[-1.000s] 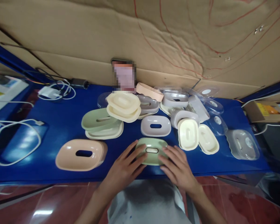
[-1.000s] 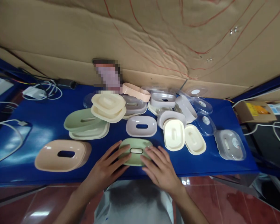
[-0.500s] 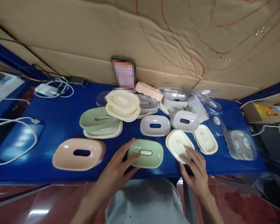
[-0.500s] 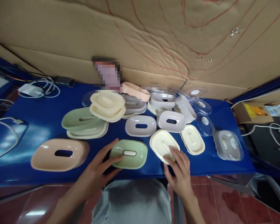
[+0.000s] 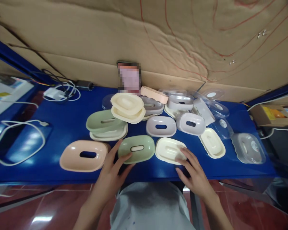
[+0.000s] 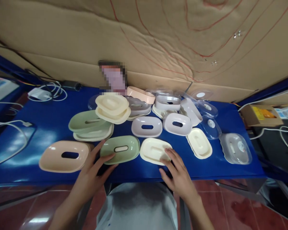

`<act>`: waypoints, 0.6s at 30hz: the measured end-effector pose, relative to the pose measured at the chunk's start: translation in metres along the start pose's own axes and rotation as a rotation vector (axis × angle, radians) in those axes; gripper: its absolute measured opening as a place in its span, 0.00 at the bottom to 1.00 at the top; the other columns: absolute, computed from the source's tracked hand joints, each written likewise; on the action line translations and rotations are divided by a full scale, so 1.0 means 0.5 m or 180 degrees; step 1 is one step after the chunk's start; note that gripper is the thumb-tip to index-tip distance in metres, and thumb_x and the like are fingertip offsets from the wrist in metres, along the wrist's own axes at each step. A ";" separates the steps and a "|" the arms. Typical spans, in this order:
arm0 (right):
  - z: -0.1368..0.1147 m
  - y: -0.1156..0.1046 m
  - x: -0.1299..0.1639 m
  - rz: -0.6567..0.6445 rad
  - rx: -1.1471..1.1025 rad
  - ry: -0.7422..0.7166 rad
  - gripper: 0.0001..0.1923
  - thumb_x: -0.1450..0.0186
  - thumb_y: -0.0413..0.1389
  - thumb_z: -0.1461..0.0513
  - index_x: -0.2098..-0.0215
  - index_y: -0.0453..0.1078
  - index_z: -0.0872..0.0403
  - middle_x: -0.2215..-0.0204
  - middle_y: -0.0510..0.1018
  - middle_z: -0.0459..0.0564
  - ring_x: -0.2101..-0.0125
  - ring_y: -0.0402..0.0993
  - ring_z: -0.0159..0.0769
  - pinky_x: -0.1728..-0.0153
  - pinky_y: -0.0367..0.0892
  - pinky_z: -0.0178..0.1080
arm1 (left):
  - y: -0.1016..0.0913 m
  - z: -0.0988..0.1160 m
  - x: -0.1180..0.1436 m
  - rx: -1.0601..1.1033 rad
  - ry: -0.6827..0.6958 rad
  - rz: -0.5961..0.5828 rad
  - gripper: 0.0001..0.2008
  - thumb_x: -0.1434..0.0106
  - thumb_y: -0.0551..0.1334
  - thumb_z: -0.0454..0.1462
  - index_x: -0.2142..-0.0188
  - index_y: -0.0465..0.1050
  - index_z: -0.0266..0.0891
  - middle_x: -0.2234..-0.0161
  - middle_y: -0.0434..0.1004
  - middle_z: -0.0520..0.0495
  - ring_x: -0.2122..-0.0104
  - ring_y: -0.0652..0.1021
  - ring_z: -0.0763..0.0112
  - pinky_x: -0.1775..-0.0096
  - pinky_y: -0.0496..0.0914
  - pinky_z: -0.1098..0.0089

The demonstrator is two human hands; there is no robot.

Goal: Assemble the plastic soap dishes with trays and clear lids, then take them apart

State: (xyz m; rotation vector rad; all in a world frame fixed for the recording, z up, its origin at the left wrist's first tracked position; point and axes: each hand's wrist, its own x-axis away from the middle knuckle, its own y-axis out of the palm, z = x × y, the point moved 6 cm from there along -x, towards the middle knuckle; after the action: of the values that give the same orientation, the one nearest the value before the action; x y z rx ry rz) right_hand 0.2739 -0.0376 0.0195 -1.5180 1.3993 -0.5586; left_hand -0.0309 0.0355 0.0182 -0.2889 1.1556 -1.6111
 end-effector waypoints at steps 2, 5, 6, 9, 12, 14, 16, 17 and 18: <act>-0.001 0.002 -0.017 0.0015 0.0068 -0.0057 0.13 0.25 0.61 0.60 0.42 0.74 0.49 0.33 0.74 0.58 0.30 0.68 0.53 0.35 0.71 0.58 | 0.003 0.001 0.003 0.0002 -0.0053 -0.0005 0.12 0.25 0.66 0.34 0.44 0.73 0.42 0.24 0.56 0.33 0.29 0.69 0.41 0.36 0.74 0.39; -0.001 0.008 -0.036 0.0013 0.0231 -0.0157 0.14 0.24 0.61 0.59 0.41 0.73 0.48 0.35 0.76 0.57 0.32 0.70 0.53 0.34 0.65 0.62 | 0.008 0.003 0.008 0.0027 -0.0104 -0.0028 0.13 0.25 0.65 0.35 0.43 0.72 0.44 0.24 0.55 0.34 0.29 0.69 0.43 0.36 0.74 0.41; -0.001 0.011 -0.041 0.0019 0.0268 -0.0178 0.14 0.24 0.61 0.59 0.41 0.73 0.48 0.35 0.77 0.57 0.32 0.70 0.53 0.33 0.64 0.62 | 0.010 0.004 0.009 0.0035 -0.0111 -0.0035 0.13 0.25 0.65 0.35 0.43 0.72 0.44 0.24 0.55 0.34 0.29 0.69 0.43 0.36 0.74 0.41; 0.003 0.016 -0.048 0.0021 0.0308 -0.0177 0.13 0.23 0.60 0.60 0.41 0.74 0.47 0.34 0.76 0.56 0.32 0.70 0.51 0.33 0.62 0.60 | 0.013 0.003 0.010 0.0049 -0.0113 -0.0049 0.13 0.25 0.65 0.35 0.43 0.72 0.44 0.24 0.54 0.34 0.29 0.69 0.43 0.36 0.75 0.42; 0.011 0.014 -0.046 -0.0037 0.0310 -0.0138 0.15 0.23 0.60 0.60 0.39 0.73 0.47 0.33 0.75 0.55 0.31 0.69 0.51 0.32 0.60 0.60 | 0.012 0.004 0.010 0.0076 -0.0084 -0.0035 0.12 0.25 0.65 0.35 0.44 0.73 0.43 0.24 0.54 0.33 0.29 0.69 0.42 0.37 0.75 0.43; 0.022 0.003 -0.040 0.0018 0.0310 -0.0113 0.18 0.24 0.60 0.59 0.36 0.72 0.46 0.32 0.74 0.56 0.32 0.69 0.53 0.32 0.60 0.61 | 0.011 0.005 0.009 0.0090 -0.0098 -0.0045 0.13 0.26 0.66 0.34 0.44 0.73 0.42 0.24 0.54 0.32 0.29 0.69 0.41 0.37 0.75 0.43; 0.043 -0.020 -0.030 0.0284 0.0393 0.0056 0.21 0.24 0.60 0.59 0.34 0.71 0.45 0.32 0.74 0.56 0.32 0.70 0.55 0.33 0.63 0.62 | 0.010 0.006 0.009 0.0113 -0.0119 -0.0096 0.13 0.26 0.66 0.34 0.43 0.72 0.42 0.23 0.52 0.32 0.29 0.69 0.40 0.37 0.75 0.42; 0.058 -0.035 -0.024 0.0492 0.0481 0.0213 0.22 0.24 0.60 0.59 0.34 0.71 0.44 0.33 0.74 0.56 0.33 0.70 0.56 0.34 0.64 0.62 | 0.011 0.006 0.009 0.0133 -0.0123 -0.0127 0.14 0.26 0.66 0.34 0.44 0.72 0.42 0.23 0.52 0.32 0.29 0.68 0.40 0.37 0.75 0.42; 0.074 -0.051 -0.016 0.0709 0.0594 0.0391 0.22 0.25 0.60 0.59 0.33 0.71 0.44 0.33 0.74 0.56 0.33 0.70 0.57 0.35 0.64 0.62 | 0.011 0.007 0.008 0.0159 -0.0112 -0.0150 0.13 0.27 0.66 0.34 0.44 0.73 0.42 0.23 0.51 0.32 0.29 0.68 0.40 0.37 0.75 0.42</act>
State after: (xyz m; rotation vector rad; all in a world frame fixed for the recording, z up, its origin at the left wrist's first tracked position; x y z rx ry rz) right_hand 0.3156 -0.0207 0.0273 -1.1791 1.5415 -0.6329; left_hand -0.0270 0.0305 0.0142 -0.3130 1.0875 -1.6673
